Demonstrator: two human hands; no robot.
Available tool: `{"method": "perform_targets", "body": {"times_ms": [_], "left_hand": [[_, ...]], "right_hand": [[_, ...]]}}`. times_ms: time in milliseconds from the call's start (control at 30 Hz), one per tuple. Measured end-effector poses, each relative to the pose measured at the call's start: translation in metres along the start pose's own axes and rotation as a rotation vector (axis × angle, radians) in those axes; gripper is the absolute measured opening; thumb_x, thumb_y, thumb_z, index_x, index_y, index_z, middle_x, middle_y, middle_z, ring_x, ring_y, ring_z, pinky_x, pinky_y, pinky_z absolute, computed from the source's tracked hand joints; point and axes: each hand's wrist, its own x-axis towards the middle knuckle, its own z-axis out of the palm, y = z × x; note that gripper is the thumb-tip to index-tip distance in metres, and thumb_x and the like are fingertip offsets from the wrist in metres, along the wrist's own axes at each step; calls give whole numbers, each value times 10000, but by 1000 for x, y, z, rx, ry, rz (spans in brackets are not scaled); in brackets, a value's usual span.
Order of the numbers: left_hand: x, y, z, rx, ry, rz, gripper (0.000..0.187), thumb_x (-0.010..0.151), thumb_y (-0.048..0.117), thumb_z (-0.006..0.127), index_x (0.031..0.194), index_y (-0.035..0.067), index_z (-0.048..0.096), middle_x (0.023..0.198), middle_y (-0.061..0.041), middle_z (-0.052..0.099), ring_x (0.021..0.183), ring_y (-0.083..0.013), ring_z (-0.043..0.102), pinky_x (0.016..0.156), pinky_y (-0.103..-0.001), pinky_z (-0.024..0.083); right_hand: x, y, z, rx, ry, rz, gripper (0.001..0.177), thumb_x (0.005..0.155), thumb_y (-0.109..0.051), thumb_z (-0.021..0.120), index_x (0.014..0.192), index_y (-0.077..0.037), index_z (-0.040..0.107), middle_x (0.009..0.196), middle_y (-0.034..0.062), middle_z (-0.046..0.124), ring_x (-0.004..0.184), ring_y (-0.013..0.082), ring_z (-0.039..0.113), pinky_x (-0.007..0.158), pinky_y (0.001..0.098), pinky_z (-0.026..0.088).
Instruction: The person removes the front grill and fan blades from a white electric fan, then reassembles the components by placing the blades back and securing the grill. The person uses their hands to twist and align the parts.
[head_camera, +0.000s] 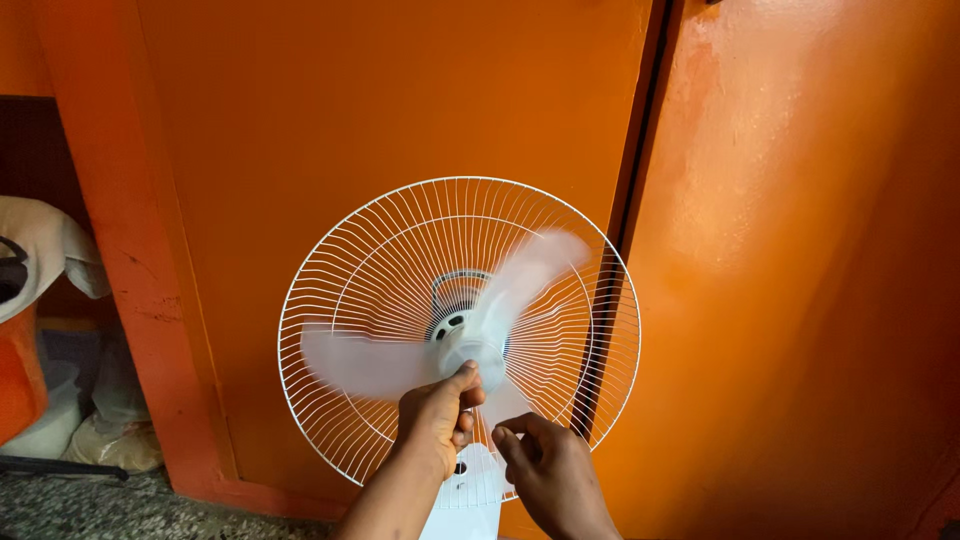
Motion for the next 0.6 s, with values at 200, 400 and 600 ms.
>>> {"method": "perform_targets", "body": {"times_ms": [200,400,600], "left_hand": [[6,-2,3,-87,-41,-77,279,888,288,769,948,15,774,751,-55,722,466,-77,420,377,-220,284],[7,-1,4,-4,6,-16,256,886,277,790,933,26,778,739,-36,702,468,-79,438,385,-221,295],[-2,0,6,15,50,44,242,863,253,821,861,19,760,700,-49,672,460,-96,465,384,-234,318]], "right_hand": [[0,-4,4,53,18,-59,302,932,-296,674,1056,-36,763,607,73,689,542,129,647,541,304,515],[-2,0,2,72,12,-49,309,945,-294,674,1053,-15,750,621,75,690,545,121,637,547,298,519],[-4,7,-2,88,8,-57,338,946,-318,675,1048,-5,751,622,68,686,550,114,635,552,295,525]]}}
